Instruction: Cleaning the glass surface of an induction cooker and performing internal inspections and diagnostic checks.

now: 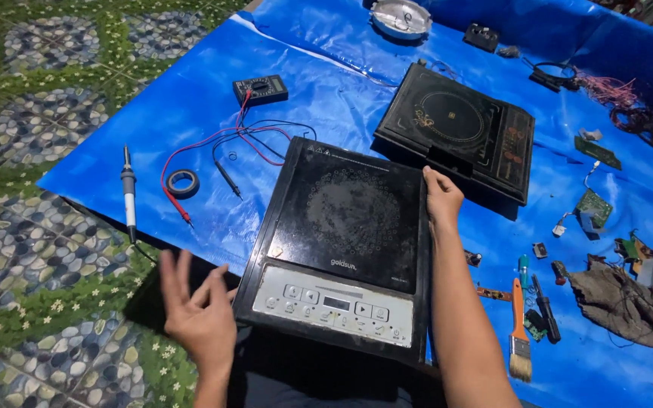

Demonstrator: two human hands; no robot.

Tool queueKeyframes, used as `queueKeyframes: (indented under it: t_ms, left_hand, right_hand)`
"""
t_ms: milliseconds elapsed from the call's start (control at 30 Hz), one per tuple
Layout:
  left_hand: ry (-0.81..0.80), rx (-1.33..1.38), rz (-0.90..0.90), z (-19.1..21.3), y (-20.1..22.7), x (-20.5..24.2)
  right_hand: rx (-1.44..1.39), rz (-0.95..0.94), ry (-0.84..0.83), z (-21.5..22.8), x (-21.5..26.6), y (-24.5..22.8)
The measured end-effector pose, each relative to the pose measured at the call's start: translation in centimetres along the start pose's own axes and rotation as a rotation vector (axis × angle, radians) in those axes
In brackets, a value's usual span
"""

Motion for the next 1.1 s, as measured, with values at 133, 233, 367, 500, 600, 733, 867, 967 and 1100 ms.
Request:
queueKeyframes:
  t_ms: [133, 233, 367, 500, 600, 733, 867, 967, 1100]
  left_hand:
    - [-0.118, -0.112, 0.169, -1.1, -2.5, -0.3]
    - [-0.301, -0.211, 0.507, -2.3, -4.7, 0.3]
    - [-0.476, -0.383, 0.662, -3.3, -3.0, 1.6]
    - [-0.476, -0.468, 0.329, -4.8, -4.3, 1.8]
    - [-0.494, -0.485, 0.333, -4.8, -4.1, 2.0]
    - [-0.428, -0.480, 0.425, -4.3, -2.7, 1.4]
    - [-0.396, -0.523, 0.548, -3.5, -3.3, 1.7]
    - [-0.357, -0.515, 0.443, -3.4, -4.3, 1.8]
    - [-0.314, -0.507, 0.446, -3.4, -3.8, 1.9]
  right_hand:
    - [0.046, -0.087, -0.007, 0.2, 1.4, -0.3]
    - [0.117, 0.009, -0.092, 0.2, 1.2, -0.5]
    - [0.230, 0.034, -0.196, 0.2, 4.5, -1.2]
    - [0.246, 0.098, -0.179, 0.4, 3.8, -0.4]
    - [0.189, 0.107, -0.142, 0.8, 2.5, 1.0]
    - [0.213, 0.143, -0.108, 0.9, 2.4, 1.2]
    - [0.246, 0.151, -0.124, 0.5, 3.4, 0.4]
    - [0.212, 0.106, -0.121, 0.2, 4.7, -0.8]
    - [0.246, 0.116, -0.122, 0.1, 5.2, -1.6]
Point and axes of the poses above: each hand's wrist, its own x-axis away from the middle knuckle, its own z-axis out of the back of the hand, y = z × x, the point moved 10 cm from there along -x, towards the middle knuckle, and after that the axes turned 10 degrees about -y, right-handed, at the moved point
